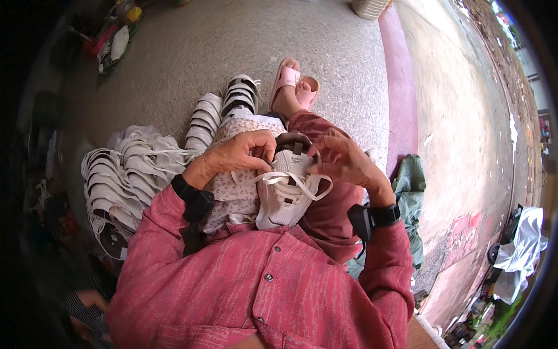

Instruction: The recorder is lacing a white shoe from a large pile of shoes.

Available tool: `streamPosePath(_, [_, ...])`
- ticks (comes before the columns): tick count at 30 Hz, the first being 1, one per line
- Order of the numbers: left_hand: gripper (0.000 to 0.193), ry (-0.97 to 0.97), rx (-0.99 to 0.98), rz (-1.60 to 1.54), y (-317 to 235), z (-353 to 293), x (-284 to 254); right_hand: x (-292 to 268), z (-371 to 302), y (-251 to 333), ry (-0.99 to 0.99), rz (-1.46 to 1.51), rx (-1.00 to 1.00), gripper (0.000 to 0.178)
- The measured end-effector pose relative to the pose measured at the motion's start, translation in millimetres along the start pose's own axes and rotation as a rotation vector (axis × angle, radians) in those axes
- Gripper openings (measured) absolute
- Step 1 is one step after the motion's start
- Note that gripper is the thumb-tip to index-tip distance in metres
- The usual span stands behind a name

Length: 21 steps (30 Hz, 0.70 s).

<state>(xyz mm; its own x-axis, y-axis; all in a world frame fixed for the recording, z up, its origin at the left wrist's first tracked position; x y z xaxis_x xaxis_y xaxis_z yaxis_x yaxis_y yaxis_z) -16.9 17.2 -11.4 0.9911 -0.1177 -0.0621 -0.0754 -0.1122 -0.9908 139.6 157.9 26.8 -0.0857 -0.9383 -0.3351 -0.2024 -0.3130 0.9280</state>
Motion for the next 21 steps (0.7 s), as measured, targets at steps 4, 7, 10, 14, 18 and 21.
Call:
streamPosePath(4, [0.023,-0.019,0.049,-0.032,7,-1,0,16,20,34,-0.168,-0.092,-0.232,0.011])
streamPosePath(7, [0.023,-0.040,0.059,-0.052,10,0,-1,44,35,23,-0.070,-0.239,-0.322,0.017])
streamPosePath(10, [0.023,-0.052,0.096,-0.013,7,-2,-1,50,38,27,-0.072,-0.281,-0.376,0.015])
streamPosePath(14, [0.021,-0.061,0.007,-0.096,5,-4,-1,44,34,37,-0.135,-0.648,-0.528,0.010])
streamPosePath(18, [0.019,-0.086,-0.044,-0.125,7,-8,0,-46,14,5,-0.593,-0.759,0.015,0.010])
streamPosePath(21, [0.023,-0.285,0.375,0.602,-43,-13,6,-51,-3,-25,-0.560,-0.394,0.172,0.014])
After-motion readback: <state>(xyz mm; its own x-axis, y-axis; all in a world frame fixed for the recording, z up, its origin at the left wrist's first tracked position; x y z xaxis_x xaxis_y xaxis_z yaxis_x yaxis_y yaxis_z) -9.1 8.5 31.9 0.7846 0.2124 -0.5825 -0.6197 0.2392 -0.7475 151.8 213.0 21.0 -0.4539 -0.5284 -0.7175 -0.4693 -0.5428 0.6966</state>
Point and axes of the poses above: each hand's wrist, its own z-axis towards the middle knuckle, its own x-axis out of the palm, y = z × x, the point moved 6 cm from there along z, towards the middle knuckle
